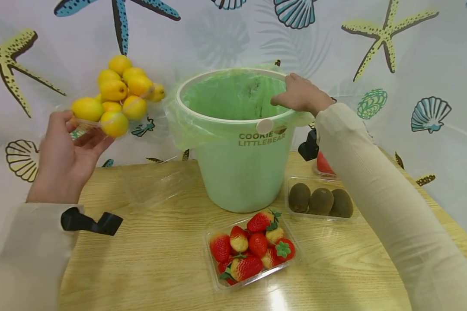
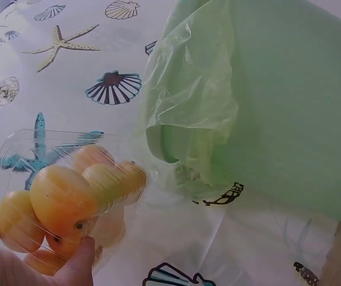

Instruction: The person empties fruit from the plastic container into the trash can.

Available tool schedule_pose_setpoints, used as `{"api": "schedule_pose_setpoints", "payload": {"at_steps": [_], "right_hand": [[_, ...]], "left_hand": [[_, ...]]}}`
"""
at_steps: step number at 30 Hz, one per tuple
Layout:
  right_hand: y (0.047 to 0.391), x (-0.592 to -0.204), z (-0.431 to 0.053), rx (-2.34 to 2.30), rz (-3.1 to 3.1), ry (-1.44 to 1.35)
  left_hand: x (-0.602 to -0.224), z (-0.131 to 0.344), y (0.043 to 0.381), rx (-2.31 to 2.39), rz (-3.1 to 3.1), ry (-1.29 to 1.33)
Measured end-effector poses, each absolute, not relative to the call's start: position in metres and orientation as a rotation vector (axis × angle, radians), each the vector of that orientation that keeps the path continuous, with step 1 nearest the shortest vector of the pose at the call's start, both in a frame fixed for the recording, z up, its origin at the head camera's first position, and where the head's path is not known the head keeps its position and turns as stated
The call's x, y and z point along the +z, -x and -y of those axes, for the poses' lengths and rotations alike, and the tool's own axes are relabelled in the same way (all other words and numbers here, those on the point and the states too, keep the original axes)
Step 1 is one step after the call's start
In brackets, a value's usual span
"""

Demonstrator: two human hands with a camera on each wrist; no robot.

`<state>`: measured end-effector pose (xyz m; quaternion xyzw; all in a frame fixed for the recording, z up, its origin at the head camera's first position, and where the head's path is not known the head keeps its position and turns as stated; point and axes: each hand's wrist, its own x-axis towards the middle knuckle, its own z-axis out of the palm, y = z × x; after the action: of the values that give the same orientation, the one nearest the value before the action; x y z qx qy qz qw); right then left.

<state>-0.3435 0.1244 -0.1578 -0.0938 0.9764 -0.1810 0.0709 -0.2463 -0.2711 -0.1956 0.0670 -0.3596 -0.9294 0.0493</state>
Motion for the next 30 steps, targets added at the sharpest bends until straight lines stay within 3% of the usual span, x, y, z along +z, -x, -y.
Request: {"api": "schedule_pose_setpoints", "payload": {"at_steps": [30], "right_hand": [[0.345, -0.158, -0.125, -0.539, -2.941, 0.294]], "left_hand": [[-0.157, 0.212, 0.280, -2.794, 1.391, -0.207]]}}
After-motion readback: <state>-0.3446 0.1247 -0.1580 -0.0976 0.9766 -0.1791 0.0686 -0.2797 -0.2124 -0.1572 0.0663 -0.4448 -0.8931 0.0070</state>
